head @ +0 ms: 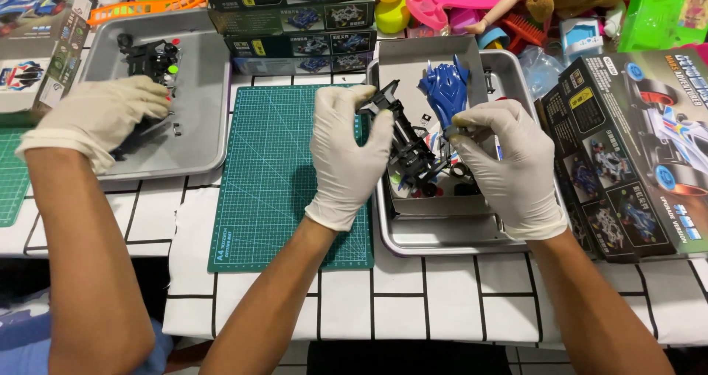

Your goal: Assembling a miniature toy car chassis by fitting gears, axles, and other small mechanical components into place.

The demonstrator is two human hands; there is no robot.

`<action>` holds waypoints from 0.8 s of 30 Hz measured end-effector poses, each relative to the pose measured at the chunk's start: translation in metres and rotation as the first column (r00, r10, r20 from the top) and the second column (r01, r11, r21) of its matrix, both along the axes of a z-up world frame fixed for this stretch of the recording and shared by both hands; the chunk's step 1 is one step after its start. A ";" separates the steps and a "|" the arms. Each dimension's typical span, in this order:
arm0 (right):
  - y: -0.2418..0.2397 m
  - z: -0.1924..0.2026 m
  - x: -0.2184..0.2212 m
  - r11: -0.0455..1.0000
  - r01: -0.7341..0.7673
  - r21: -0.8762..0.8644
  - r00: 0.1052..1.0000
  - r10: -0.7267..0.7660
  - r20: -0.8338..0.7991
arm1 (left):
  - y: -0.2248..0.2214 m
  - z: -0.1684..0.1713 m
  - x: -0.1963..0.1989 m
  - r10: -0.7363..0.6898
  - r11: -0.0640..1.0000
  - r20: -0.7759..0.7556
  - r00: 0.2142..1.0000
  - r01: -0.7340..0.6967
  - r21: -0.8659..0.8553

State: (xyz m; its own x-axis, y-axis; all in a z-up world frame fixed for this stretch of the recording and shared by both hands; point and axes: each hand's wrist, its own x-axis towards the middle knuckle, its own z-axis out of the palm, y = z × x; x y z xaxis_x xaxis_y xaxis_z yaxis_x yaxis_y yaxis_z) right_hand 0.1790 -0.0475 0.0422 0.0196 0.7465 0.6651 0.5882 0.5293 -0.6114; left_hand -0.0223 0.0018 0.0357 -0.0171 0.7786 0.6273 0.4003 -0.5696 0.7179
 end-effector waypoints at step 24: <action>-0.005 0.002 0.061 0.823 0.533 -0.197 0.217 0.092 0.972 | -0.020 -0.010 0.018 -0.311 0.949 -0.001 0.950 0.311 -0.043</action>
State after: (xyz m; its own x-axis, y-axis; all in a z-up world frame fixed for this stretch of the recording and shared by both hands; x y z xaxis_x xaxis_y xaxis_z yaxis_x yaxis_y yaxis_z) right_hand 0.2398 -0.0527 0.0438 -0.1415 0.9890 -0.0419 0.9097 0.1466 0.3885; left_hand -0.0046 -0.0180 0.0261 0.2351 0.7698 0.5934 0.2136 -0.6365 0.7411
